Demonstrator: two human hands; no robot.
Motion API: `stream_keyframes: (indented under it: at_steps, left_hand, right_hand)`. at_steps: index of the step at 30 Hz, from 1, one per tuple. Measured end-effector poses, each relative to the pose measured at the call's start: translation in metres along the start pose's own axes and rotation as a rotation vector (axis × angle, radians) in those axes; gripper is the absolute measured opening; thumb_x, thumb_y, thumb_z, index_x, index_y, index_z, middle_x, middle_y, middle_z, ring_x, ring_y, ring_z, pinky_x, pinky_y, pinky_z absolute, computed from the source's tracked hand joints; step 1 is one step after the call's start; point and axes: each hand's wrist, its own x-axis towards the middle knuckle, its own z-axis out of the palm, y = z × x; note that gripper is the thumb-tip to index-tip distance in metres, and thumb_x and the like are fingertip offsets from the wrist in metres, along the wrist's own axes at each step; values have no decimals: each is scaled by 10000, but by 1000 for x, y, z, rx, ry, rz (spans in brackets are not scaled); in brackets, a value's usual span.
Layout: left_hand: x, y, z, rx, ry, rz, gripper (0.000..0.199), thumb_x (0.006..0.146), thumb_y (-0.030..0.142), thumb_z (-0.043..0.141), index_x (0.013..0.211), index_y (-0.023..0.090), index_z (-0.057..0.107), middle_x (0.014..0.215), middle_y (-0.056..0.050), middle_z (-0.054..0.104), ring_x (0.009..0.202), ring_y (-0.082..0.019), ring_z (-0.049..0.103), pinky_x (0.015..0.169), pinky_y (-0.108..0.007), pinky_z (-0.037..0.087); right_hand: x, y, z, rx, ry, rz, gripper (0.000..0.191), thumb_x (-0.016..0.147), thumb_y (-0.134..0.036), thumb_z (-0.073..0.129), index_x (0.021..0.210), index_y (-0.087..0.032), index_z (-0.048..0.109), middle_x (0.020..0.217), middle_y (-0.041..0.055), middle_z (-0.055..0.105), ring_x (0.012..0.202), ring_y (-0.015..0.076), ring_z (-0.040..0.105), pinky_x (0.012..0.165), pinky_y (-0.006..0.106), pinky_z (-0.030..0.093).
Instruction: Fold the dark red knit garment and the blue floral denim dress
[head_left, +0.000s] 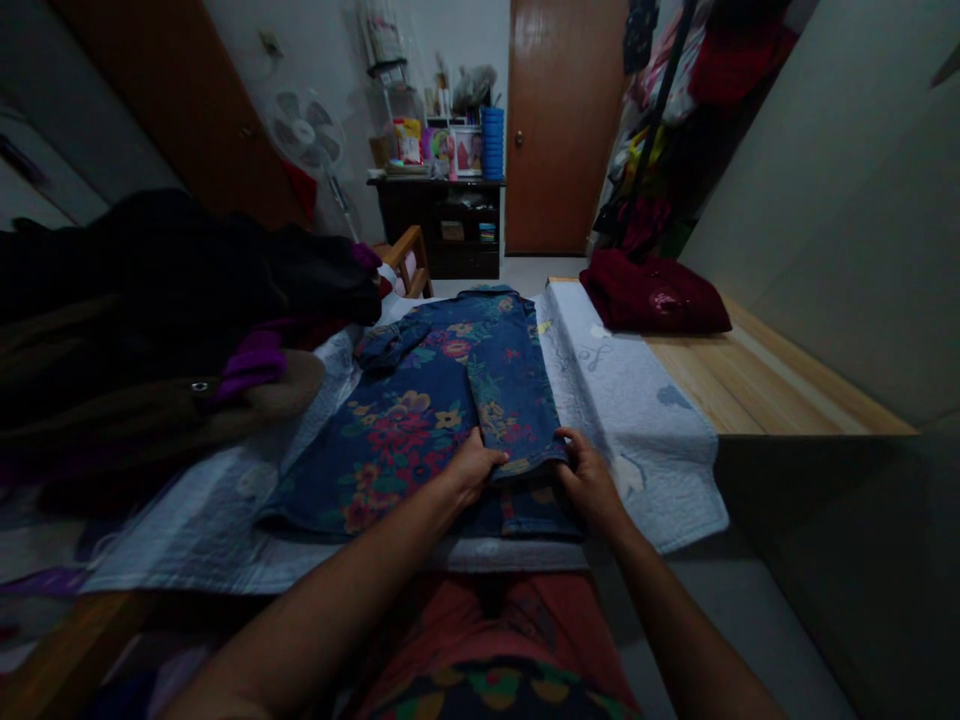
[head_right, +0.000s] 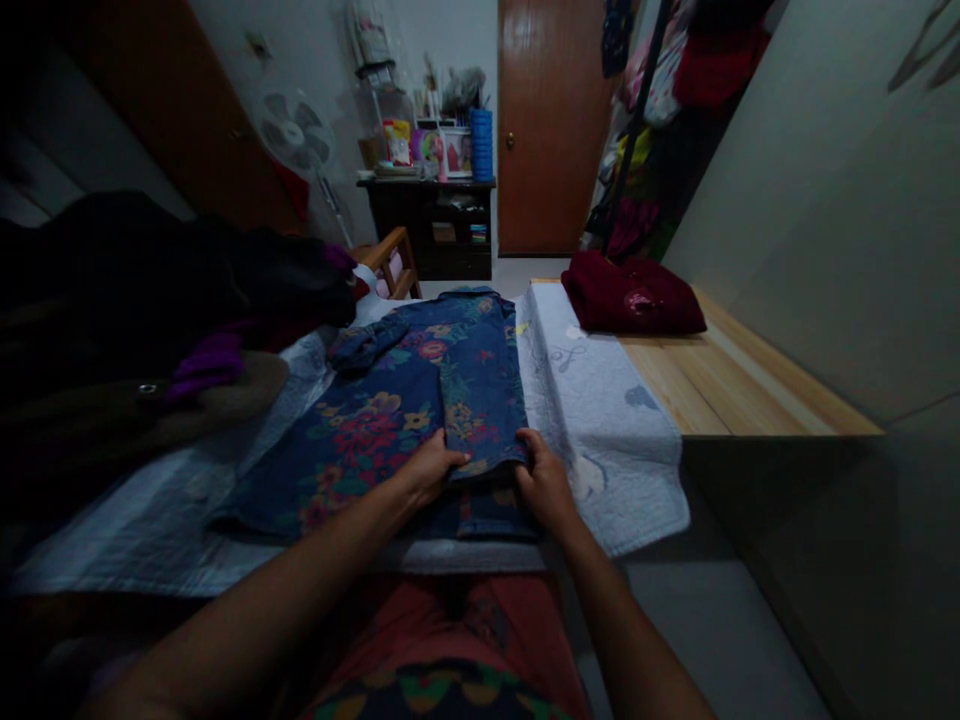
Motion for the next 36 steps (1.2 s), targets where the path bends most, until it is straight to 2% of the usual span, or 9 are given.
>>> stream_keyframes:
  at_steps: [3,6,9,12,19,24,27,31,36]
  left_hand:
    - [-7,-4,-3,129,50,67,850,623,37,642,1380,201,291,1244,-115,596,998,-197,636,883,-344,528]
    - [-17,-3,-2,224,-11,187,987,624,37,636,1457,246,150,1335,-109,533,1005,-185,628,872,-320,525]
    - [-24,0,-2,332,-116,243,824,655,20,562,1413,233,319,1269,-66,589,989,-163,631,894,-287,504]
    - [-23,-2,-6,537,-163,267,512,707,37,504,1192,195,549,1132,-40,654,1015,-170,620,928,-293,486]
    - [-21,-4,-21,1100,-112,432,371,792,174,535,1158,179,596,1107,-79,601,1079,-207,576,1001,-332,426]
    - [-33,5,-12,1423,125,686,493,761,189,618,1249,235,562,1363,-108,423,1250,-304,408,1065,-458,337]
    - [-34,7,-9,1509,-66,806,348,814,161,570,1148,251,604,1320,-82,469,1219,-271,420,1039,-422,359]
    - [-25,8,-13,1537,-378,725,177,896,179,467,969,224,623,1022,-55,581,952,-193,542,863,-317,452]
    - [-11,14,-14,1485,-394,712,198,921,198,440,970,214,631,1015,-55,610,955,-182,572,866,-309,464]
  right_hand:
    - [-6,1,0,-224,29,-104,454,757,-172,493,1208,-204,531,1020,62,669,904,215,634,861,365,481]
    - [-9,0,-2,-286,39,-181,412,775,-162,478,1178,-185,560,1110,88,649,1018,226,612,925,370,461]
    - [-10,0,-4,-321,78,-250,400,803,-154,458,1184,-177,579,1127,94,633,1047,214,594,940,345,452]
    - [-13,0,-6,-440,28,-231,392,824,-149,451,1178,-174,617,1018,86,623,935,201,601,863,316,471]
    - [-19,0,-14,-524,-122,-192,340,856,-229,502,1143,-161,671,958,82,584,882,194,577,813,304,456]
    - [-3,-3,-22,-368,-151,-159,280,937,-251,422,921,-183,693,814,39,605,794,167,581,754,276,439]
    - [5,-3,-19,-411,-133,-183,185,875,-198,514,977,-181,667,918,57,611,870,175,576,794,275,431]
    - [10,-5,-16,-568,-342,-145,127,827,-141,533,852,-171,654,928,65,613,868,169,577,774,252,412]
    - [29,-18,-21,-694,-490,-100,135,814,-147,534,840,-176,664,869,62,665,819,175,609,729,249,405]
